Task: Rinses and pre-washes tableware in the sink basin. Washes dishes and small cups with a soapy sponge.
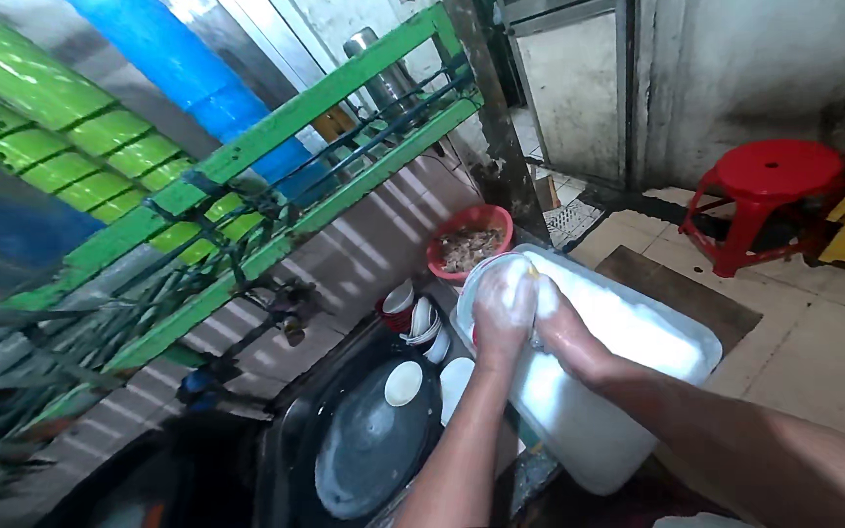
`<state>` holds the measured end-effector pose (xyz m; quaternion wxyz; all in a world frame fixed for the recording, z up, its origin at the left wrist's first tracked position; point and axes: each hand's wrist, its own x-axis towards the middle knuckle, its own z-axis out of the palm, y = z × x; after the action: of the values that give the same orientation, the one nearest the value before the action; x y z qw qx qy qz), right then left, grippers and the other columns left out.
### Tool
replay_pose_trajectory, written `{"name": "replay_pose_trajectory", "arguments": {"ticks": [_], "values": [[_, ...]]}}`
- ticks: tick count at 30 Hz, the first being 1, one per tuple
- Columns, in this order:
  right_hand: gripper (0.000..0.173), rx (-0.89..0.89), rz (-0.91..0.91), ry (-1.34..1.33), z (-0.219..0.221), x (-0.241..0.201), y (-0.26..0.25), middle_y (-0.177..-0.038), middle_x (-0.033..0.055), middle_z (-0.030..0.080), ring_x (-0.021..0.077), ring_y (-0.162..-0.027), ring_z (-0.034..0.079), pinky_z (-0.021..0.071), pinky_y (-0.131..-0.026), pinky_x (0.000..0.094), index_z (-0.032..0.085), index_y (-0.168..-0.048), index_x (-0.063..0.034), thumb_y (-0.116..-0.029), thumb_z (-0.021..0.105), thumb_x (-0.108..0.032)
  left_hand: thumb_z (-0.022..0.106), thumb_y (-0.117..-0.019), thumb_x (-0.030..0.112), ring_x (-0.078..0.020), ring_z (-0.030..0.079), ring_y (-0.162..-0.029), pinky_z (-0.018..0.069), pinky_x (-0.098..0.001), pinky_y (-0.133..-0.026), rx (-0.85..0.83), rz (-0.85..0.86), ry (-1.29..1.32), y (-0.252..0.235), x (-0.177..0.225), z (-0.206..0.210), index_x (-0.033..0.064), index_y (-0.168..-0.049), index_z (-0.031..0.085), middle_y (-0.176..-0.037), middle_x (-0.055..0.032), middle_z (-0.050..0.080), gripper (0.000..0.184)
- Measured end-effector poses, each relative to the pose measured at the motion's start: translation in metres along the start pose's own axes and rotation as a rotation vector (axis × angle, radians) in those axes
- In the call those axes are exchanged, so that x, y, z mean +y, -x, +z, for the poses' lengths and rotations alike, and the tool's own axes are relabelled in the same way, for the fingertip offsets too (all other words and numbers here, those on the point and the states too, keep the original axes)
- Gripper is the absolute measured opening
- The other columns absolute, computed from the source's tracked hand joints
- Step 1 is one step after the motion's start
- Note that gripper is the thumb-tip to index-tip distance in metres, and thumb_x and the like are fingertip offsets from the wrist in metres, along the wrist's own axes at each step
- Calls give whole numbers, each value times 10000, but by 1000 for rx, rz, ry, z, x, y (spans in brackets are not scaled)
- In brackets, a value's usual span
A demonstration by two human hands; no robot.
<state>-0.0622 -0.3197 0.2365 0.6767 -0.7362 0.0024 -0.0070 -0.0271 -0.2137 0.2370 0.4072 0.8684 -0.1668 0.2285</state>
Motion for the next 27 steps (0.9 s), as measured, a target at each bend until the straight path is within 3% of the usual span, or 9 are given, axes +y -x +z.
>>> {"name": "replay_pose_trajectory", "arguments": {"ticks": [3, 6, 8, 11, 15, 18, 20, 24, 27], "values": [[214, -186, 357, -405, -8, -4, -3, -906, 40, 651, 117, -737, 628, 554, -659, 307, 614, -1247, -121, -1053, 551, -185, 488, -1028, 225, -210, 613, -1204, 499, -427, -1037, 62, -58, 146, 26, -35, -11, 25, -1288, 660, -1300, -129, 652, 370], [369, -159, 151, 75, -25, 32, -26, -1111, 141, 706, 239, -984, 685, 572, -881, 465, 624, -1333, -71, -967, 647, -111, 431, -1060, 253, -235, 680, -975, 596, -423, -834, 268, -271, 52, 40, -94, -59, 5, -1302, 602, -1124, -167, 682, 386], [415, -116, 13, 398, -50, 50, -38, -1197, 244, 688, 385, -1114, 668, 510, -988, 606, 629, -1318, 7, -934, 713, -123, 555, -1040, 264, -368, 583, -1241, 477, -540, -1053, 321, -515, -208, 47, -137, -108, -41, -1387, 558, -1341, -261, 593, 463], [384, -204, 29, 756, -62, 60, -38, -1226, 220, 668, 405, -1171, 631, 508, -988, 606, 662, -1258, -16, -944, 724, -229, 542, -1034, 310, -435, 321, -1486, 259, -612, -1201, 264, -624, -400, 41, -150, -133, -26, -1448, 523, -1560, -279, 403, 533], [410, -391, -36, 1020, -50, 69, -30, -1255, 190, 628, 399, -1218, 583, 512, -979, 571, 652, -1265, -71, -963, 667, -348, 542, -1039, 299, -324, 584, -1268, 482, -538, -1072, -174, -419, -320, 13, -89, -53, 38, -1368, 579, -1381, -196, 590, 422], [456, -429, -36, 1056, -52, 74, -31, -1271, 208, 618, 403, -1238, 573, 495, -998, 567, 617, -1308, -67, -985, 630, -389, 524, -1024, 454, -342, 574, -1297, 462, -579, -1072, -797, -547, -591, 5, -71, 7, 51, -1365, 608, -1413, -182, 582, 534], [497, -388, 56, 1013, -54, 78, -36, -1313, 205, 611, 403, -1266, 564, 491, -1006, 581, 603, -1344, -82, -960, 654, -394, 503, -1021, 322, -370, 576, -1291, 473, -603, -1042, -974, -560, -790, 11, -66, 28, 29, -1338, 612, -1386, -195, 601, 445], [492, -205, 283, 597, -69, 75, -49, -1283, 242, 640, 410, -1184, 626, 491, -1002, 616, 585, -1364, -30, -938, 721, -234, 513, -1060, 172, -323, 620, -1187, 483, -473, -1038, -651, -687, -246, 15, -59, 22, -74, -1245, 636, -1245, -242, 652, 332], [507, 84, 73, 285, -68, 57, -33, -1279, 292, 625, 433, -1175, 621, 476, -1023, 626, 562, -1374, 31, -929, 735, -138, 560, -1023, 72, -214, 660, -904, 568, -388, -805, -248, -862, 465, 27, -34, 17, -48, -1207, 617, -1035, -164, 677, 227]]}}
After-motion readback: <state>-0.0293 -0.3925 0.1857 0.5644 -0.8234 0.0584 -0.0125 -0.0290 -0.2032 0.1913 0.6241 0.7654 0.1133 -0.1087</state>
